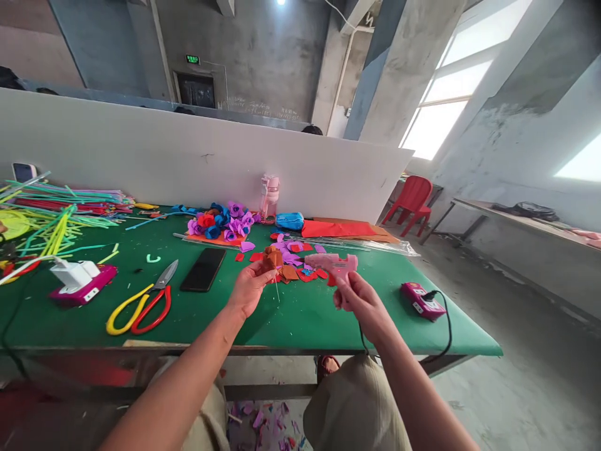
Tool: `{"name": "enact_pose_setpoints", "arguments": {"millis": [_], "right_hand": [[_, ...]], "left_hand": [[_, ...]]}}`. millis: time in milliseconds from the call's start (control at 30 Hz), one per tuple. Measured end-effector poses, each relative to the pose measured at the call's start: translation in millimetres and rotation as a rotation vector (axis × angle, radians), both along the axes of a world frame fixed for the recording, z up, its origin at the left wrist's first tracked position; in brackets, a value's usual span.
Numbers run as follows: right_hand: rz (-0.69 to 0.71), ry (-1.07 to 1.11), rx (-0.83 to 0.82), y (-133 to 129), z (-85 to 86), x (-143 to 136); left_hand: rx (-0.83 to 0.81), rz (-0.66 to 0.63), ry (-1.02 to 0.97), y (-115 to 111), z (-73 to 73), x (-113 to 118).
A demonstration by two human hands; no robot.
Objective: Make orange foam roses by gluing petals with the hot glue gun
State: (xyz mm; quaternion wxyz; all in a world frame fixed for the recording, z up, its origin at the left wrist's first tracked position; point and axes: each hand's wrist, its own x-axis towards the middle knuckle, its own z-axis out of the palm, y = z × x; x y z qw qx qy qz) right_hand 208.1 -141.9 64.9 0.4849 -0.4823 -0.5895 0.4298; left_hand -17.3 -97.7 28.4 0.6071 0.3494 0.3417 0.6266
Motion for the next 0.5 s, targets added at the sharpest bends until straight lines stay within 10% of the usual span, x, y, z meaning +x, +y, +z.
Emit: {"name": "enact_pose_setpoints", "arguments": {"millis": [500], "right_hand": [[-0.014,-0.444,0.281,-2,-4.3,-25]], "left_hand": [[0.068,0.037,0.077,0,-3.0,-2]]}}
